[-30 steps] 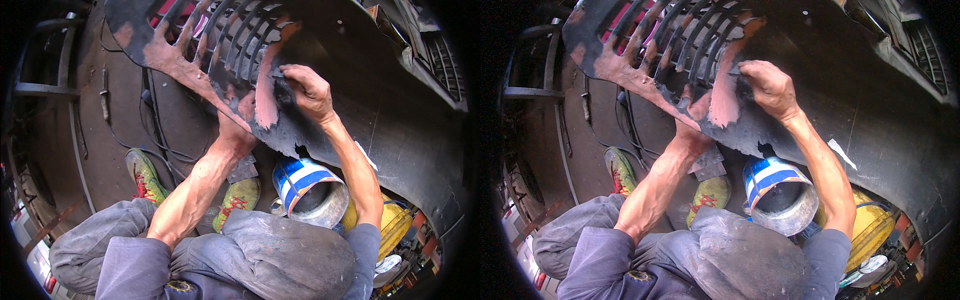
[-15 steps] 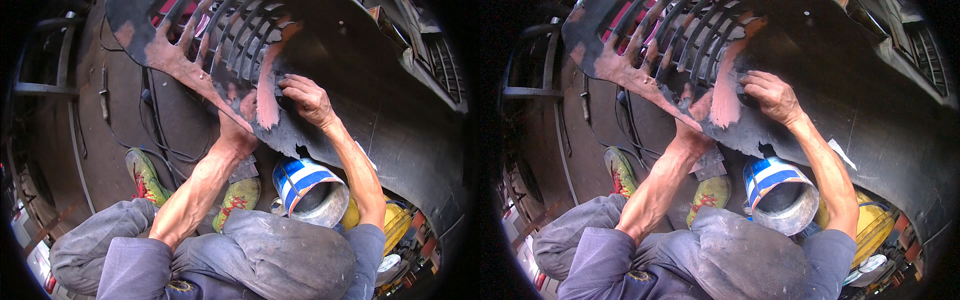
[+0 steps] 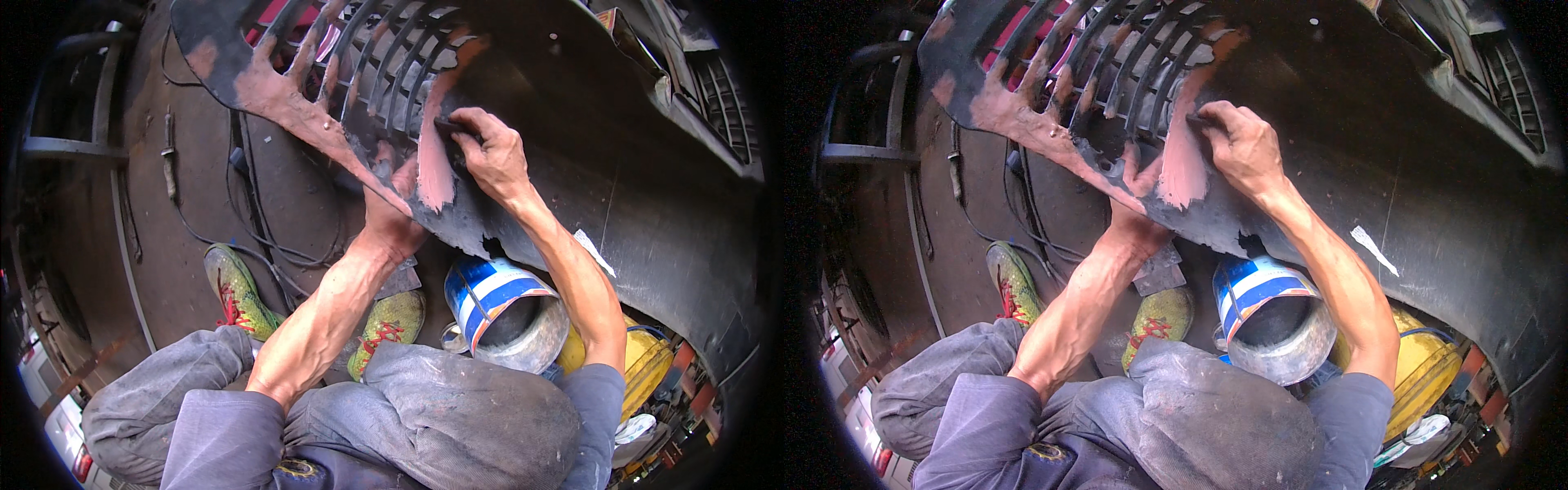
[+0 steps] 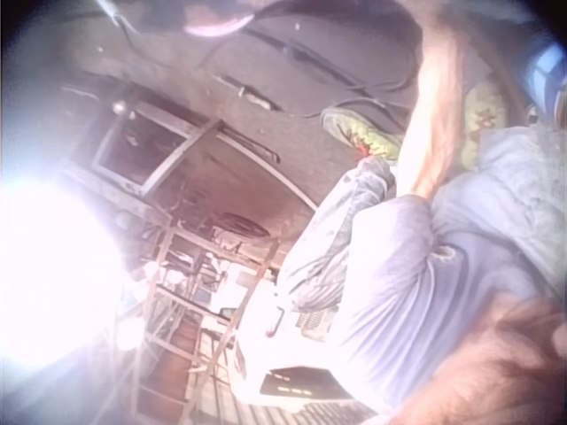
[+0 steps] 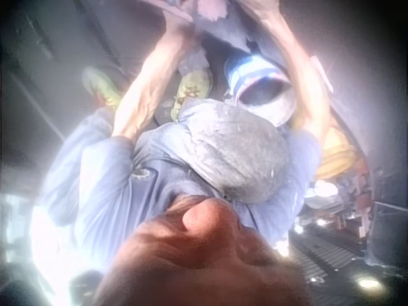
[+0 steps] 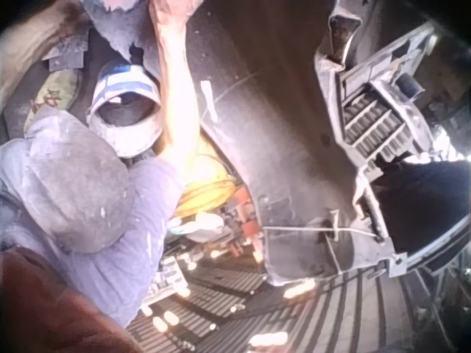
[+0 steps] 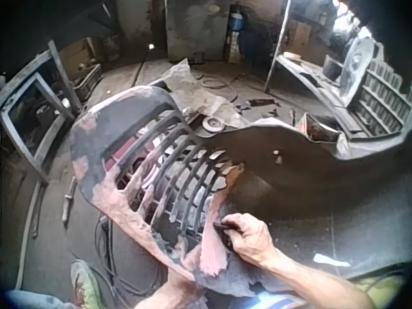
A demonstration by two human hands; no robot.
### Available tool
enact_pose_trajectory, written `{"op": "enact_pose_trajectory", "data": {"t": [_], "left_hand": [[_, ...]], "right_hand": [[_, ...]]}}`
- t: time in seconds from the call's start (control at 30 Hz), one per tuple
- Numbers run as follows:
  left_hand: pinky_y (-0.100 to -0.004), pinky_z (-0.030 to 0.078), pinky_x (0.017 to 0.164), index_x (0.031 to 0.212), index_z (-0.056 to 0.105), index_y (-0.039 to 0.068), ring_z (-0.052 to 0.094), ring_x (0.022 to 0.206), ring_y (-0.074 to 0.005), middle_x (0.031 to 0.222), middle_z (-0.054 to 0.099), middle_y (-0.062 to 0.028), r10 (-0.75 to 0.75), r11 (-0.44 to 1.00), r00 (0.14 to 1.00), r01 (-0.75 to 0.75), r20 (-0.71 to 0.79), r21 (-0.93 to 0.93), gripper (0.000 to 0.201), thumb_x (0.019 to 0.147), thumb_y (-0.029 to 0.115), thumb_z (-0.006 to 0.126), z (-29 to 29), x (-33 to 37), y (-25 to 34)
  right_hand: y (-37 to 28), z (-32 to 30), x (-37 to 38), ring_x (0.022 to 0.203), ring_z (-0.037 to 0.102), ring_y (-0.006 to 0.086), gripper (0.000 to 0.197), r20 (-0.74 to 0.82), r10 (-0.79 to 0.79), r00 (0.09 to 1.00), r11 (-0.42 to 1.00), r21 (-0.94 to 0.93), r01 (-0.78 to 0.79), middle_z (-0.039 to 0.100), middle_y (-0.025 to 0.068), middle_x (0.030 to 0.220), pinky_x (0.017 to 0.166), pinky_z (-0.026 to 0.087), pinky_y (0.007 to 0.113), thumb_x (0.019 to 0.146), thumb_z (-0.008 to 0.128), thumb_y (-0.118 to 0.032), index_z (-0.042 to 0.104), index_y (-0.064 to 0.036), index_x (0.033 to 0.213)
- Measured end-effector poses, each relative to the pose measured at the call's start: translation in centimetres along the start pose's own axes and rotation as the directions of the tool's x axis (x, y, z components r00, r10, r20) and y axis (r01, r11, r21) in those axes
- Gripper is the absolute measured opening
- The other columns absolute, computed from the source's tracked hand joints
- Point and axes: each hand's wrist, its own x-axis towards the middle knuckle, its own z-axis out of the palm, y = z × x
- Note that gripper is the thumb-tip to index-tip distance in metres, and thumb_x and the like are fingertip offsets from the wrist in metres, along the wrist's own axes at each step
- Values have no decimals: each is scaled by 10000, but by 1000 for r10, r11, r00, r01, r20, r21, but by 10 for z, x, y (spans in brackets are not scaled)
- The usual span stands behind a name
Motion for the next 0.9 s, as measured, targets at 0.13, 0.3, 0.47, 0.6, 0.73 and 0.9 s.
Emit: {"op": "enact_pose_trajectory", "data": {"t": [0.13,0.3,0.47,0.6,0.73,0.9], "left_hand": [[-496,253,1187,1461,443,54,485,1345,-224,1432,550,-81,4,1000,998,-5,-60,-14,605,1016,455,353,4,-1,0],[-463,290,1185,1488,416,34,480,1355,-249,1467,523,-106,41,997,951,-57,-307,-44,660,1026,495,317,24,-15,0],[-473,294,1182,1479,429,41,446,1378,-289,1499,485,-125,158,986,936,-132,-315,103,727,1004,586,343,39,-47,-18],[-489,233,1199,1490,420,79,392,1407,-282,1517,458,-98,104,993,952,-115,-288,-21,722,1000,604,344,43,-60,-26],[-469,108,1232,1536,341,101,272,1469,-257,1595,339,-62,108,993,978,-97,-179,70,786,986,661,321,48,-60,-31],[-443,131,1230,1528,340,76,285,1463,-247,1577,361,-70,143,986,971,-123,-193,111,788,996,654,285,50,-58,-33]], "right_hand": [[3,-11,-8,893,709,300,224,91,-24,996,991,130,12,717,154,976,802,553,365,865,677,-76,695,-60,1088],[-21,-29,-11,921,717,305,250,52,61,997,990,122,-67,719,165,993,805,555,370,854,678,-68,671,-47,1103],[-41,-38,-21,875,686,372,318,125,7,992,997,74,-16,703,202,964,804,553,420,799,589,-36,677,-47,1105],[-53,-34,-30,802,666,380,291,72,-22,997,999,32,20,674,203,862,736,551,452,794,597,-33,683,-61,1071],[-60,-24,-31,784,659,377,259,27,-45,999,998,39,44,669,194,845,721,547,450,793,615,-26,685,-65,1039],[-71,-27,-47,805,668,357,272,88,-40,995,993,118,30,689,185,867,740,551,431,779,608,-9,694,-53,1033]]}}
